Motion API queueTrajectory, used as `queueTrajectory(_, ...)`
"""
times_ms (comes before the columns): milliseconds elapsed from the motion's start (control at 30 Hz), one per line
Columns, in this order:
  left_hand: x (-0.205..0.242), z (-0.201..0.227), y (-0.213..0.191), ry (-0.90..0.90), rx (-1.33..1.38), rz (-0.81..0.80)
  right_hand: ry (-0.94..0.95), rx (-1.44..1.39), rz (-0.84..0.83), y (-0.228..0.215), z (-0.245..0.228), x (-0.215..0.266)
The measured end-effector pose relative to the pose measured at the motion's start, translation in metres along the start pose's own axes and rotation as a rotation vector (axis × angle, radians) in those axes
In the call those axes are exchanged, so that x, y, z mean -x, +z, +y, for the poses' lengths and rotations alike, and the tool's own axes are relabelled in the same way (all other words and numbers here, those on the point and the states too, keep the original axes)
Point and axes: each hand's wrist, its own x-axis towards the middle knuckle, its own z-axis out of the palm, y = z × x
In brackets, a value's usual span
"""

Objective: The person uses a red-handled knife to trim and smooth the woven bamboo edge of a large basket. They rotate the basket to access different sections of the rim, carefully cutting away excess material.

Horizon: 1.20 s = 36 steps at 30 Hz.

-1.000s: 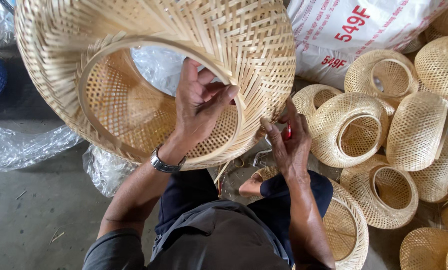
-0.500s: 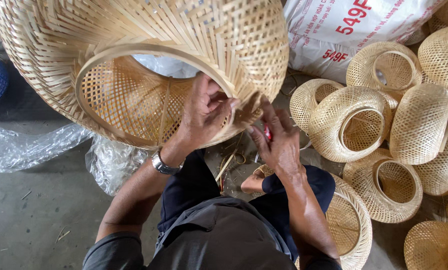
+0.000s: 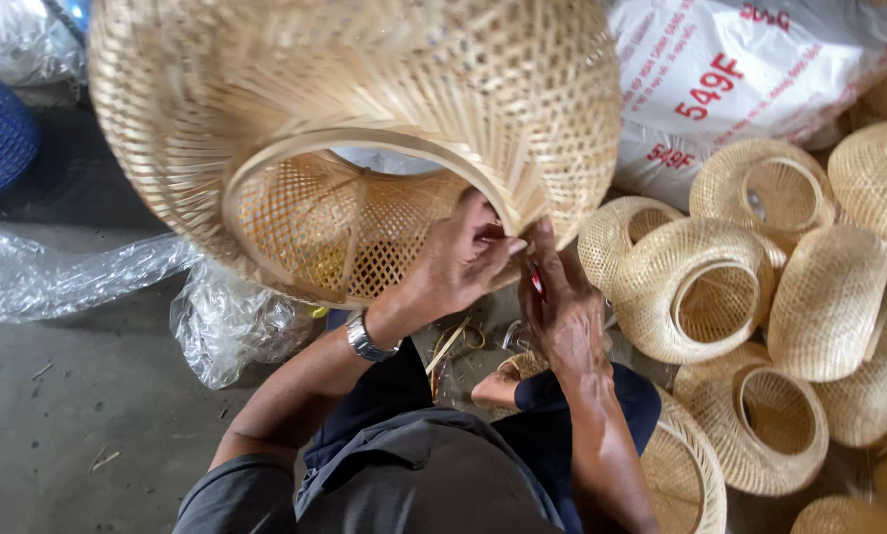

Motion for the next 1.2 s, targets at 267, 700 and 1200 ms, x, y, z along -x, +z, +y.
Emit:
queueTrajectory(267, -0.003, 0.007, 0.007, -0.008, -0.032, 0.001, 0.085, -0.004, -0.014, -0.001, -0.001, -0.001)
queueTrajectory(700, -0.01, 0.001, 0.018, 0.1, -0.098, 0.02, 0.056, -0.034, -0.038, 0.012, 0.034, 0.022)
queueTrajectory(1200, -0.01, -0.004, 0.04, 0.134, -0.241, -0.071, 0.076, -0.083, -0.052, 0.014, 0.051, 0.059)
